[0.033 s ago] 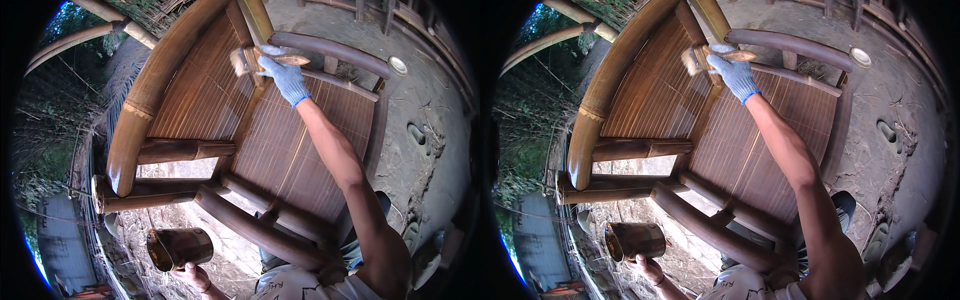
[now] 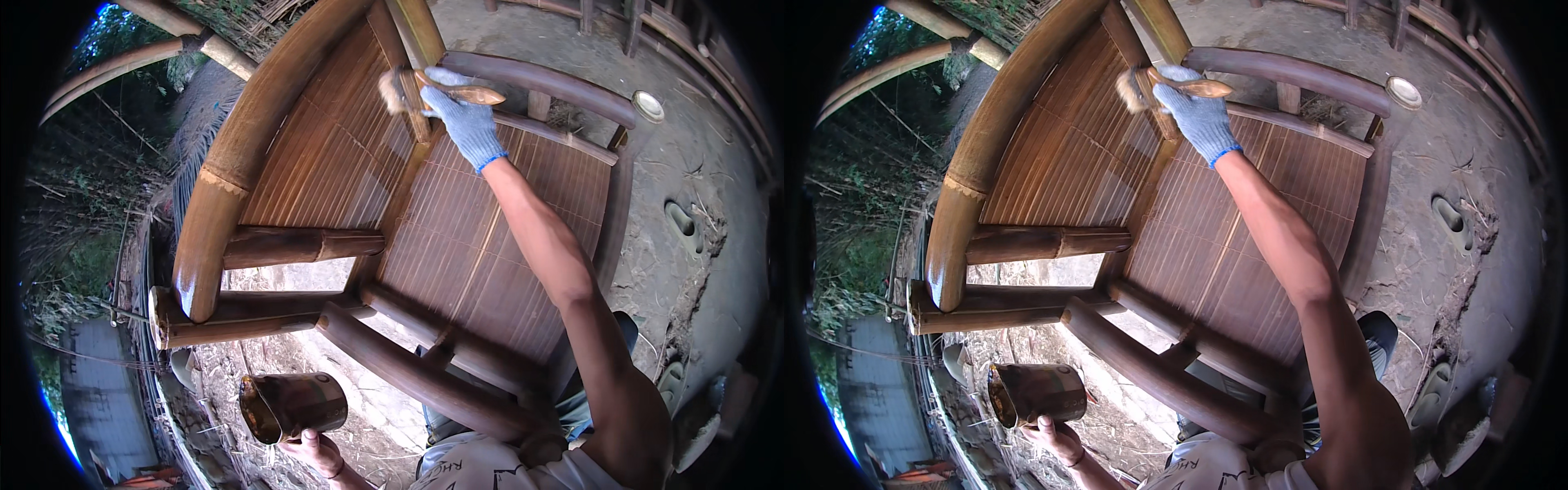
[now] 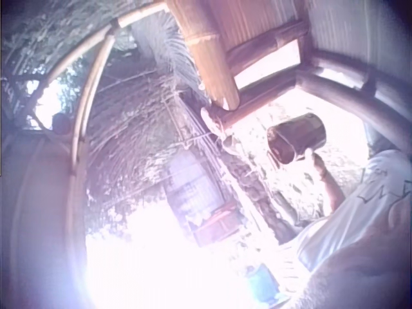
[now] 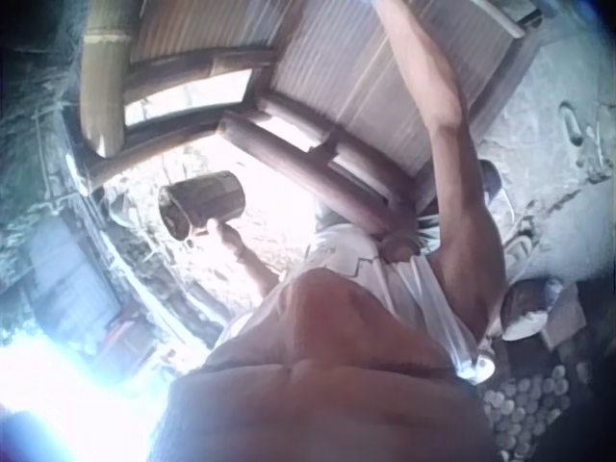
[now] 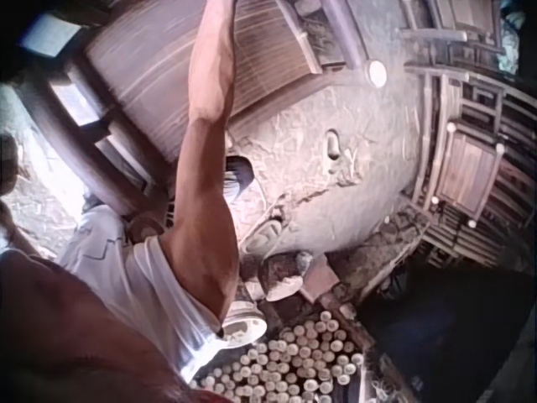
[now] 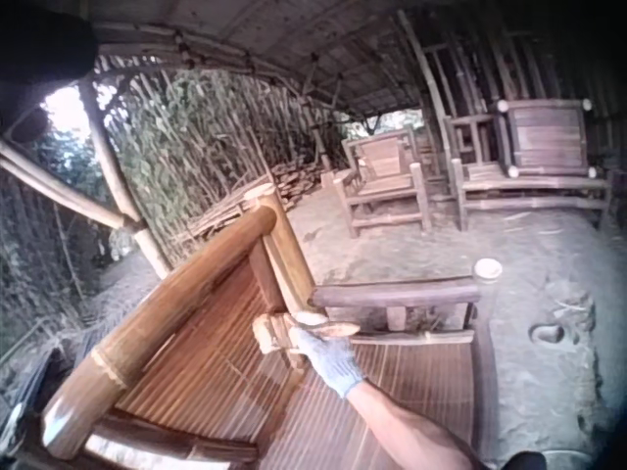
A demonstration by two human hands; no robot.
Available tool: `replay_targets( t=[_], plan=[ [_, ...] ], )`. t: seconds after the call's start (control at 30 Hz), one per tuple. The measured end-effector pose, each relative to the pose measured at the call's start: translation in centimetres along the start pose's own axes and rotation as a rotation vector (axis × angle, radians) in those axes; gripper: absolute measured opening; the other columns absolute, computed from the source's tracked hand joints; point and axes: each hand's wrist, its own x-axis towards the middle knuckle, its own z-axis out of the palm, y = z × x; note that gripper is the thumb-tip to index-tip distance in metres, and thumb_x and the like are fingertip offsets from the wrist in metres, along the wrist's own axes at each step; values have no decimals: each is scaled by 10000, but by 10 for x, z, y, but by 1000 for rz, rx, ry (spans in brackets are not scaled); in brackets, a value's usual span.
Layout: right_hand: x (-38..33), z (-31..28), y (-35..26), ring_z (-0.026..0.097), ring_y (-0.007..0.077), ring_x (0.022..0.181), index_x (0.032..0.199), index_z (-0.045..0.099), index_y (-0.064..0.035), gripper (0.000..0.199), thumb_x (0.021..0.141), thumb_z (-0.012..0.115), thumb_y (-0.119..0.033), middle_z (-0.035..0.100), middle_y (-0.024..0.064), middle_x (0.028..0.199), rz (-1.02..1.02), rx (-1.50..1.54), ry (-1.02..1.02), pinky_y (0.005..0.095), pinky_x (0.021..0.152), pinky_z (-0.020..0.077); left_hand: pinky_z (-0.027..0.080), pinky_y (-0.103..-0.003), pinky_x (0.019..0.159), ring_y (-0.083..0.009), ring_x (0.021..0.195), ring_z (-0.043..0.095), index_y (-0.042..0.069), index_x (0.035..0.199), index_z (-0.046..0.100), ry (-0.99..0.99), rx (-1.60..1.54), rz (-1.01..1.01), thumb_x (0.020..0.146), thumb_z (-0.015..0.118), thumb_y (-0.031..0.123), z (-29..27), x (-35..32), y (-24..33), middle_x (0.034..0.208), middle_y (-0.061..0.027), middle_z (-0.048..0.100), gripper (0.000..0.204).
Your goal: The person applies a dark varnish to a bamboo chair using a brush. They repeatedly dip the brush into a can and coat the chair's frame, seat, and legs with smooth, even strokes.
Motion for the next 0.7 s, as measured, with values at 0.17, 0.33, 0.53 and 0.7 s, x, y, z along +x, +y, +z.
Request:
replay_targets(
  t=[0.17,0.33,0.53,0.7],
  plan=[
    [-8,23,9,636,240,1046,1137,688,-126,289,856,745,-92,658,83,1120,-699,-438,81,360,895,542,420,-447,1032,-269,1187,518,-31,1333,453,14,51,5,738,835,468,1,-1,1,1332,-161,502,865],
    [-43,4,64,627,248,960,1117,582,-152,287,866,716,-113,596,83,1008,-594,-710,90,350,778,557,412,-454,1039,-278,1191,512,-24,1336,455,25,-31,-9,733,840,444,-3,-4,-8,1333,-162,501,855],
    [-116,57,20,601,103,665,1021,532,-194,140,943,646,-214,532,16,854,713,494,-214,246,559,536,394,-468,1063,-287,1206,496,-16,1347,449,36,37,-4,738,842,403,-28,-2,-10,1351,-168,491,837],
    [-153,70,18,583,119,635,1044,554,-127,141,994,610,-246,553,28,763,708,501,-519,269,555,503,385,-479,1073,-302,1214,490,-28,1364,414,50,6,-48,731,844,424,-14,-6,-14,1352,-190,472,889]
  ],
)
